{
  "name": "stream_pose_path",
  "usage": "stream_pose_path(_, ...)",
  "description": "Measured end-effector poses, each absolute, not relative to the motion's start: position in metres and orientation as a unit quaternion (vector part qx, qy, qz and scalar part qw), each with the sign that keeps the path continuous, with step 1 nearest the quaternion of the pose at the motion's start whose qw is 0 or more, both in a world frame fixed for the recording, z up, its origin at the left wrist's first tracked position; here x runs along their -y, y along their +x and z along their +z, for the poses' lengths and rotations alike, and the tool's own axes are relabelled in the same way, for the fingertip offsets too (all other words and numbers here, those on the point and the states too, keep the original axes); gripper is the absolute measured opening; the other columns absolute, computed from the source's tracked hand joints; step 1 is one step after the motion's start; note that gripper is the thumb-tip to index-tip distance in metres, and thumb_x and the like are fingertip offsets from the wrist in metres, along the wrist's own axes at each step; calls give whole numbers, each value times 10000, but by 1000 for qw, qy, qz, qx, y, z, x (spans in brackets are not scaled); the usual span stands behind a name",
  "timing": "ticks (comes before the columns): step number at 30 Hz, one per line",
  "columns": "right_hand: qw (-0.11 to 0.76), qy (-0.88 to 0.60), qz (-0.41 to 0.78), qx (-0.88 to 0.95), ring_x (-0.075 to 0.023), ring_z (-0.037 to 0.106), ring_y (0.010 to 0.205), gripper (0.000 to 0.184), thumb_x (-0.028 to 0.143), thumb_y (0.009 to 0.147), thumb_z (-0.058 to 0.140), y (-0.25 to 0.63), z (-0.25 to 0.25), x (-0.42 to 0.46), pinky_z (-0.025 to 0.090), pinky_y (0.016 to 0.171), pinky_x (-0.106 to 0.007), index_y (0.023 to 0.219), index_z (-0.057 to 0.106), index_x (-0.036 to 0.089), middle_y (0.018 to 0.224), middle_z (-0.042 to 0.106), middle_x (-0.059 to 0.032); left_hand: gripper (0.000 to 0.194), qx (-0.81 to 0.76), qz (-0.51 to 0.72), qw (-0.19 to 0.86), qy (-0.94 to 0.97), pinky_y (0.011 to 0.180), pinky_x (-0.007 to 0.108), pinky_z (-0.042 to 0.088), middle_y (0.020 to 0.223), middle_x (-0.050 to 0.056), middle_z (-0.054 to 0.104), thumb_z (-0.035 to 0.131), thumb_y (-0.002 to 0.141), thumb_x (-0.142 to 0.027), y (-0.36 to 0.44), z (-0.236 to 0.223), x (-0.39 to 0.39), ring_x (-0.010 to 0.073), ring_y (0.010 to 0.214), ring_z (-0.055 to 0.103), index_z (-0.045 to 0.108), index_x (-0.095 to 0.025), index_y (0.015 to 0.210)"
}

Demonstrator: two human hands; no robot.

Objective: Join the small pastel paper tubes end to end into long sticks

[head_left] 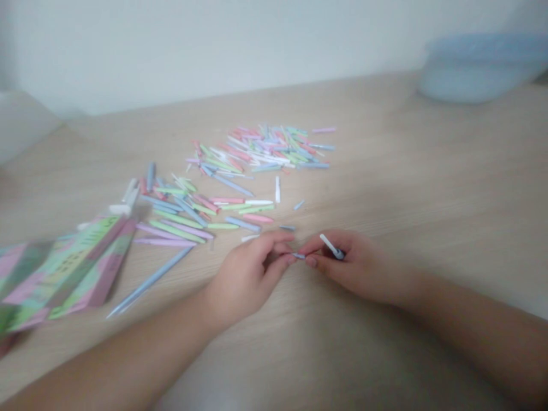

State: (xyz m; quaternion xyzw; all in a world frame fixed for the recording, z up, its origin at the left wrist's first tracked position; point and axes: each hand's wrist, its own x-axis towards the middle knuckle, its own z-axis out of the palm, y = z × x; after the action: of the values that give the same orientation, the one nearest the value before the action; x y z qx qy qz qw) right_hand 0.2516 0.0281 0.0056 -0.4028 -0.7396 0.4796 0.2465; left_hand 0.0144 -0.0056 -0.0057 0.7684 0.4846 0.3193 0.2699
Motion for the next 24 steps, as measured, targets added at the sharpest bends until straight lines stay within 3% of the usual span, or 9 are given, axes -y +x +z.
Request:
stream_pose_path(5,236,-421,494,723,-150,491,534,114,362,914,723,252,8,-27,369,481,-281,884,798,282,600,577,44,238,-498,329,262,759,798,317,563,980,-3,802,707,992,-295,14,-6,6,189,890,755,650,-250,1218)
stream_pose_path(8,231,-410,494,731,-145,519,549,100,341,921,718,253,10,-27,407,498,-273,950,803,297,640,626,48,131,-490,317,257,770,802,309,554,993,-2,806,687,1009,-313,15,-3,6,190,914,754,693,-256,1127)
stream_pose_path(15,234,-368,467,769,-181,688,717,183,288,964,670,252,14,-26,559,677,-299,1054,825,324,854,784,37,132,-470,293,265,789,839,289,543,1033,-22,804,632,1037,-274,15,1,6,168,949,747,737,-278,1117)
stream_pose_path(17,240,-348,454,784,-214,749,852,228,270,976,644,253,13,-24,600,793,-330,1084,824,357,962,814,33,136,-471,294,270,787,838,293,551,1040,-12,808,663,1019,-286,14,-1,6,173,944,752,734,-268,1134)
stream_pose_path(21,233,-310,432,814,-249,750,1142,354,209,973,615,254,6,-20,577,1023,-384,1218,791,393,1215,804,23,251,-469,290,255,795,845,306,577,1075,6,811,724,968,-278,13,-5,7,195,967,765,702,-259,1218)
stream_pose_path(24,250,-318,393,826,-244,751,1149,358,216,983,614,255,3,-21,575,1027,-380,1262,776,370,1233,803,0,413,-465,304,213,804,886,321,591,1177,30,799,749,954,-290,13,-7,8,206,1014,768,630,-262,1349)
